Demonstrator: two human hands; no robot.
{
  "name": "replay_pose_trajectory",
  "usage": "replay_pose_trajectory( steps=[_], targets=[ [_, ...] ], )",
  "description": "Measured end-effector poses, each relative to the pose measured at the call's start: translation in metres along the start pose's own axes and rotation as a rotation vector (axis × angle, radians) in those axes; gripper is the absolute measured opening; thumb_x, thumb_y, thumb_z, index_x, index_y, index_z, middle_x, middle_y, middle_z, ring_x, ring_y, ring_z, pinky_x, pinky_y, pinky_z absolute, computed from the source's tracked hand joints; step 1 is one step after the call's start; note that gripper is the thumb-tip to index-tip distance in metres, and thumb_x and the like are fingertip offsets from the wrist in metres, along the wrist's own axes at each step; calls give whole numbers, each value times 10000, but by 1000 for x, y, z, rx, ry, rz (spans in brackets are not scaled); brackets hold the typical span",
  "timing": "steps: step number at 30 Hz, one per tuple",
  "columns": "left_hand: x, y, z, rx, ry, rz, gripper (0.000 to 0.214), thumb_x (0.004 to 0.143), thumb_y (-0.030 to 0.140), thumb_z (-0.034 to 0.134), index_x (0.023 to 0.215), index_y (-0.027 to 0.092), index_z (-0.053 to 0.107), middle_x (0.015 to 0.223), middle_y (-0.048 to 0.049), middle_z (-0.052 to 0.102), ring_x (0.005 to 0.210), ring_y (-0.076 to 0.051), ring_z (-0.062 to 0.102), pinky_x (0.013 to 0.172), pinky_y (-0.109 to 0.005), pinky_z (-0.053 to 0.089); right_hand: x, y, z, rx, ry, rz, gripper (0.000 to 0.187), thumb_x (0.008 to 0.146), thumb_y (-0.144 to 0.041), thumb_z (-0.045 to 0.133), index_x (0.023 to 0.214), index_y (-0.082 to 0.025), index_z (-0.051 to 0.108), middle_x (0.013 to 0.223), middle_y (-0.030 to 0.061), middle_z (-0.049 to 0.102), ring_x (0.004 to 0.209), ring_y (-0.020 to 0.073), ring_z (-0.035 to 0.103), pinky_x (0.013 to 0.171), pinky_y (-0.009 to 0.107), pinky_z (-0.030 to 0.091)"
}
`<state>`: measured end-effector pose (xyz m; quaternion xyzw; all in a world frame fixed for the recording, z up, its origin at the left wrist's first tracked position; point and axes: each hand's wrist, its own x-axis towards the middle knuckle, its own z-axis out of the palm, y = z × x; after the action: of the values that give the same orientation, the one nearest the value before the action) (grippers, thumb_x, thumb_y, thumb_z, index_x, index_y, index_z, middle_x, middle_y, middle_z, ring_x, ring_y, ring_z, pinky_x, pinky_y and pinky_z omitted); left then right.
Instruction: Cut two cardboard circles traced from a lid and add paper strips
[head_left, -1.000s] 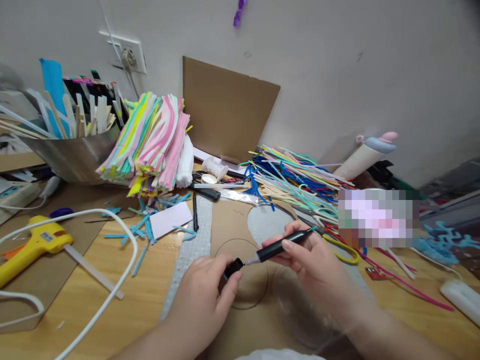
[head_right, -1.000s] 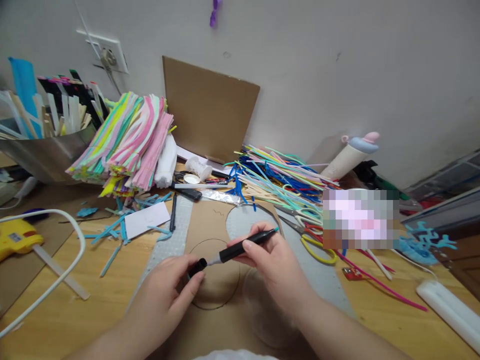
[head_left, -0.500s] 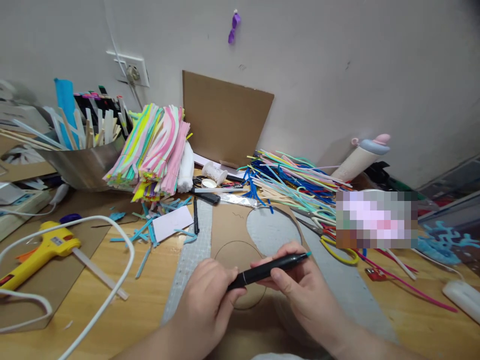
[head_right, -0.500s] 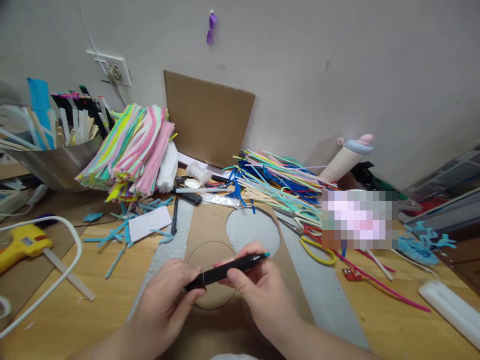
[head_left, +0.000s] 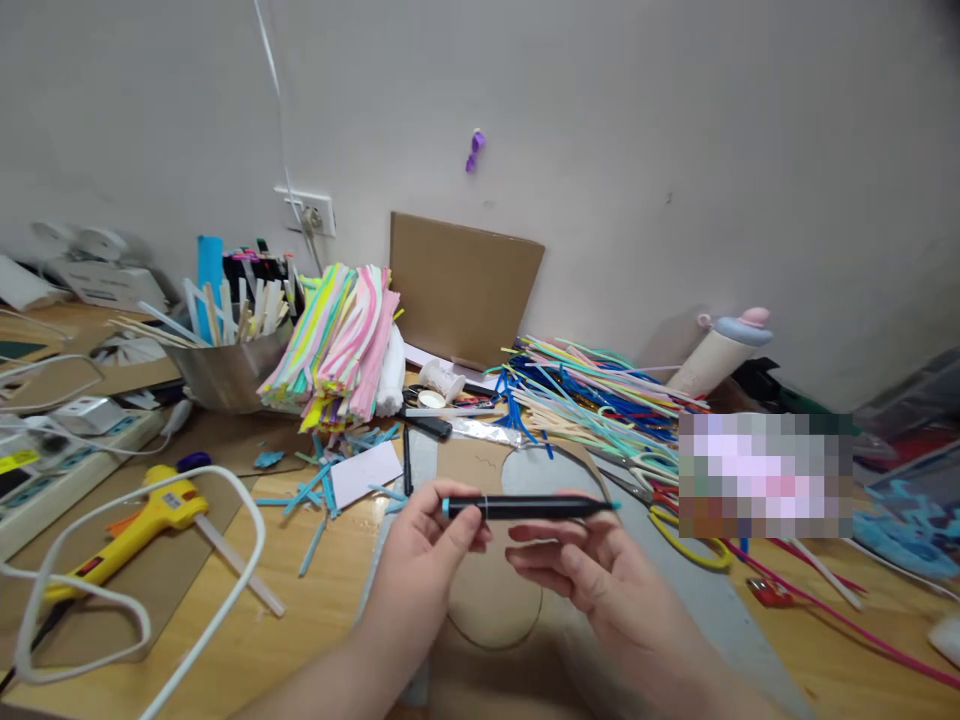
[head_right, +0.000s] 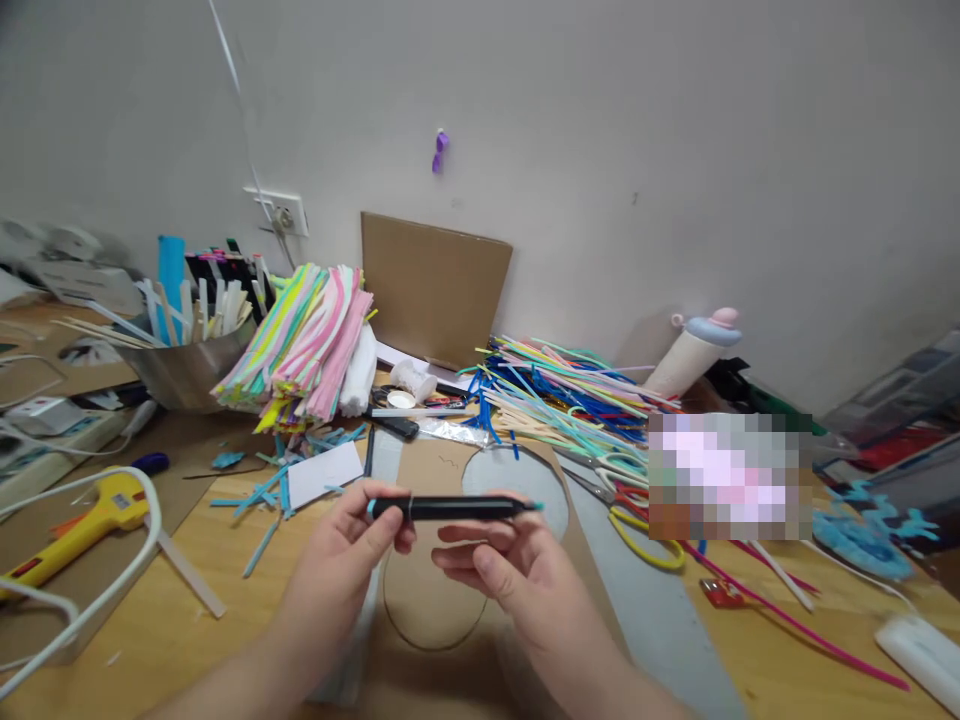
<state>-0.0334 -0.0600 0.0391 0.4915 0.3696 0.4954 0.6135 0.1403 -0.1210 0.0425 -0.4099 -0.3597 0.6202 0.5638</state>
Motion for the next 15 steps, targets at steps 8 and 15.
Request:
replay_pose_trajectory(
  steps=[8, 15],
  targets=[
    [103, 136, -72, 364, 773, 778, 260, 925, 178, 444, 1159, 109, 534, 828, 7, 609, 720, -81, 596, 653, -216, 496, -9, -21, -37, -192, 267, -59, 320, 785, -433, 696, 1002, -249, 550, 953, 76, 696, 822, 253, 690, 845, 469, 519],
    [203, 233, -175, 895, 956, 628, 177, 777, 211, 693, 894, 79, 687, 620, 128, 550, 662, -32, 488, 669, -128, 380, -26, -17, -127, -307, 645, -48, 338, 628, -553, 707, 897, -367, 619, 1007, 140, 644, 939, 369, 664, 944, 565, 410]
  ],
)
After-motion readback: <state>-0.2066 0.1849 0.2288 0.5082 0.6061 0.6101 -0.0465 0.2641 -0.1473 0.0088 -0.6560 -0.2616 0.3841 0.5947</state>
